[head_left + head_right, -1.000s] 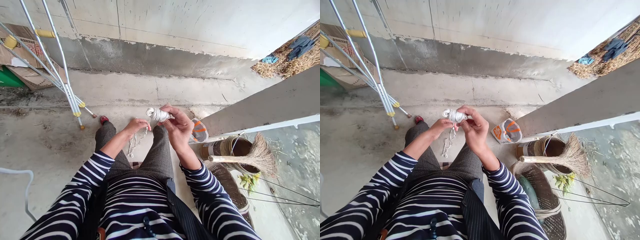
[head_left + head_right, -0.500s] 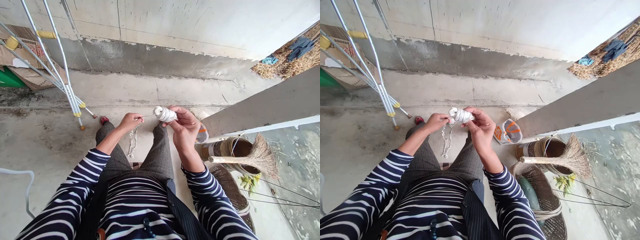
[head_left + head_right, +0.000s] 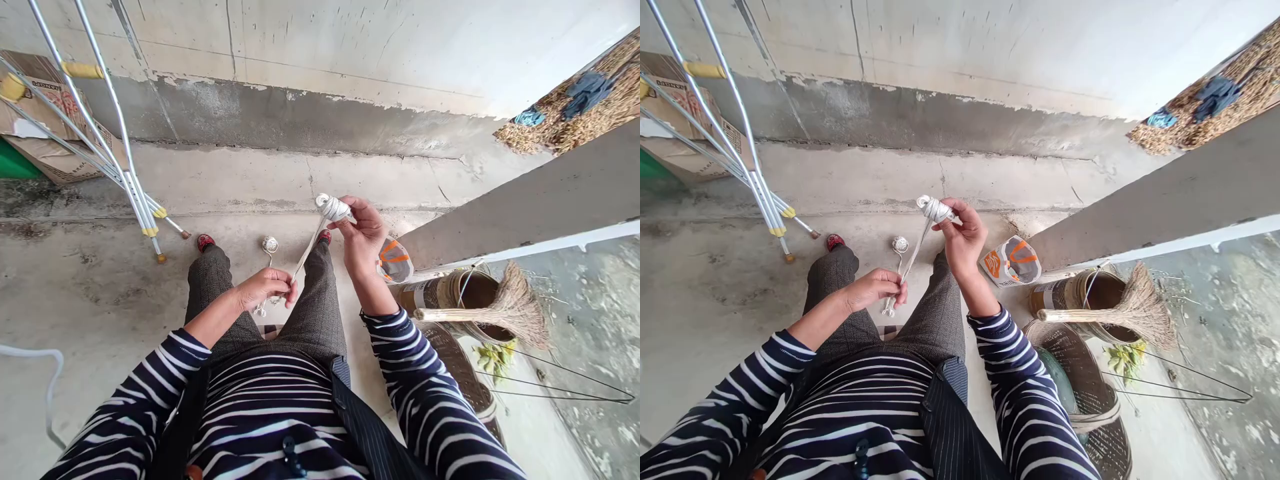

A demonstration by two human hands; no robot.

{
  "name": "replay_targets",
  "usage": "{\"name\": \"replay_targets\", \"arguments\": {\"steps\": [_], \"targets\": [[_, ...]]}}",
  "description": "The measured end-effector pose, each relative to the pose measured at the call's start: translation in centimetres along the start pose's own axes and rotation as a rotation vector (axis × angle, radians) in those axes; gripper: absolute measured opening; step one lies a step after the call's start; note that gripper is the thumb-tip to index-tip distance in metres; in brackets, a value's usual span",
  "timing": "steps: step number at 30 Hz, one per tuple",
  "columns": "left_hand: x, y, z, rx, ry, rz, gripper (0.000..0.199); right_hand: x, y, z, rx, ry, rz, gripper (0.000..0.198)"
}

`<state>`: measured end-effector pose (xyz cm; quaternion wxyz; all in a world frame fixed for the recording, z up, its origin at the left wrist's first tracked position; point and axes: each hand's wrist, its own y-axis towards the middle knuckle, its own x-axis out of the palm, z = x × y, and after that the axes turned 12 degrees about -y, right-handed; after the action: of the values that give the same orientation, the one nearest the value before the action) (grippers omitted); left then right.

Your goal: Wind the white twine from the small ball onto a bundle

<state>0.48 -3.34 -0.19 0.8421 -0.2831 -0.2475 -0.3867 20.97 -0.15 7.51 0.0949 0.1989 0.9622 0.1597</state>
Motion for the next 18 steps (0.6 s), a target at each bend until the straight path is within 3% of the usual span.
{"name": "replay_targets", "arguments": {"steps": [4, 10, 14, 18], "targets": [[0.5, -0.7, -1.4, -0.107, -0.241, -0.066, 0.010, 0.3, -0.4, 0.4, -0.025, 0.008, -0.015, 0.015], [2.7, -1.4, -1.7, -0.207, -0.300, -0.225, 0.019, 0.0, -1.5, 2.6, -0.187, -0.159, -0.114, 0.023], [4.4, -1.8, 0.3, -0.138, -0.245, -0.313, 0.024, -0.2, -2.8, 4.8, -0.293, -0.370, -0.183, 0.028], [4.8, -1.7, 2.5, -0.027, -0.224, -0.270, 0.025, -0.2, -4.2, 6.7, -0.392, -0.447, -0.232, 0.036]]}}
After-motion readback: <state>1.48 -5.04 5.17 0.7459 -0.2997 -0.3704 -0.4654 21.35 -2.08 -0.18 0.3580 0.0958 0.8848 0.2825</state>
